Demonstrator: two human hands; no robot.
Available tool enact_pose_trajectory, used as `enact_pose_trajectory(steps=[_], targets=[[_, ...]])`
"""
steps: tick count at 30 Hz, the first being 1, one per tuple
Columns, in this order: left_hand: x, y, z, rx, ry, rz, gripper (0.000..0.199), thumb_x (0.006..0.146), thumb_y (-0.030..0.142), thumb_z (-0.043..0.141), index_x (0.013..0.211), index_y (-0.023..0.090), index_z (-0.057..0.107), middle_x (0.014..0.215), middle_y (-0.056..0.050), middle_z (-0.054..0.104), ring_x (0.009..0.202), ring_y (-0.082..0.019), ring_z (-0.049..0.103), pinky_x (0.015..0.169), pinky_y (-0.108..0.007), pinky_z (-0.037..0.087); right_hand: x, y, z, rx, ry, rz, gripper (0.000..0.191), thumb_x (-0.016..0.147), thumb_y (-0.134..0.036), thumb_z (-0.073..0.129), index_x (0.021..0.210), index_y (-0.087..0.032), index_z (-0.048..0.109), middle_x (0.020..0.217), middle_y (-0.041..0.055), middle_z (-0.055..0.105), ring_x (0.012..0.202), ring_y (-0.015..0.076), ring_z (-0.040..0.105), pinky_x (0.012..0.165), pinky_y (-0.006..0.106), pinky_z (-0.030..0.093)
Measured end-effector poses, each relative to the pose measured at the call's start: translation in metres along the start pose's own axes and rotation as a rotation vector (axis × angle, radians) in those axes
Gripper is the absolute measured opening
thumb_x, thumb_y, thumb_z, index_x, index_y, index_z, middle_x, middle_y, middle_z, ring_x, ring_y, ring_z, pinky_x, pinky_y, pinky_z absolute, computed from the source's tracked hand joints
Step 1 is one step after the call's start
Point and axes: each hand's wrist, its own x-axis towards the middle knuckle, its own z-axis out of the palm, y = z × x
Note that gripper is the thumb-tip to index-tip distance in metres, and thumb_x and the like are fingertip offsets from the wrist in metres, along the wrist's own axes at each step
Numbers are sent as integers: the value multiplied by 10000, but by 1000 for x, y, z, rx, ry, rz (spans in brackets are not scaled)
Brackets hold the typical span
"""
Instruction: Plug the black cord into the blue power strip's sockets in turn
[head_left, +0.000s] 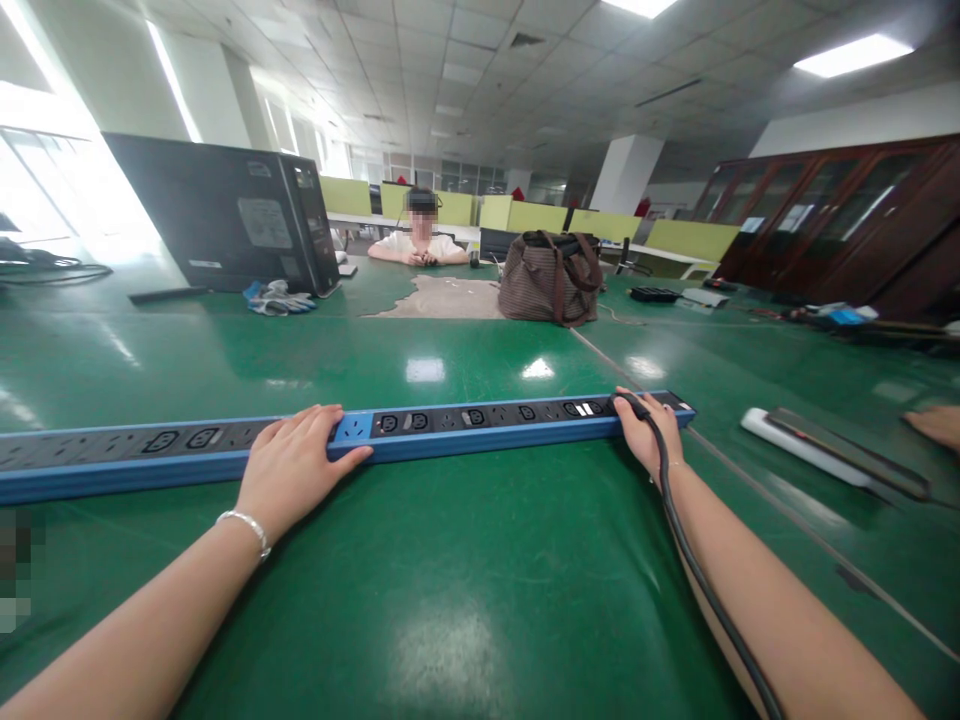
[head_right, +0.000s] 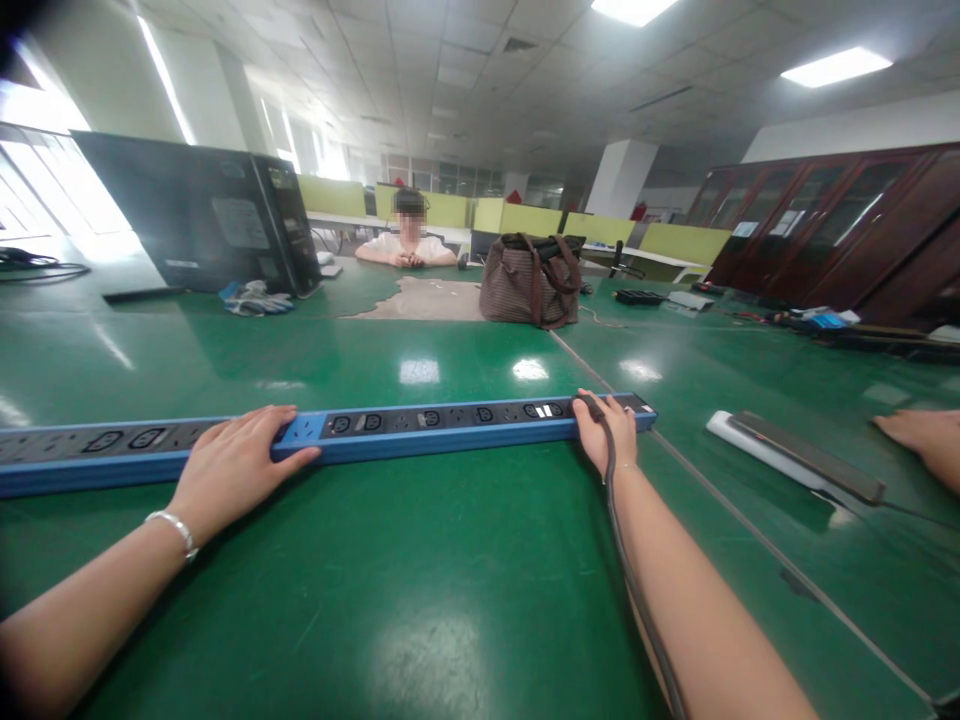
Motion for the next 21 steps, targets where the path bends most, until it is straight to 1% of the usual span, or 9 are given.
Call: enact_pose_trajectory(steps=[5,11,17,21], targets=[[0,0,-1,3,-6,2,615,824,601,410,1225,145,508,1269,-160,582,1185,-315,514,1007,-462,341,3,-5,-2,2,-6,56,428,859,-445,385,1104,-245,674,1100,75,685,1188,275,508,1047,525,261],[1,-1,0,-9,-17,-8,617,817,605,408,1238,165,505,1274,-153,581,1192,-317,509,1012,-473,338,4,-5,0,24,7,58,409,845,-440,394,1060,-252,688,1065,69,695,1155,270,528,1040,529,253],[1,0,-1,-4,-21,-8,611,818,606,414,1227,161,505,1266,-149,587,1186,-313,513,1007,-464,342,0,-8,2,20,79,40,423,846,-451,384,1048,-242,691,1053,78,699,1134,258,545,1035,514,271],[0,0,-2,11,-12,-2,603,825,604,408,1218,157,503,1266,-147,586,1177,-306,520,1006,-452,343,0,-12,0,56,78,60,421,842,-442,380,1026,-232,696,1068,78,697,1107,251,565,1057,509,256]])
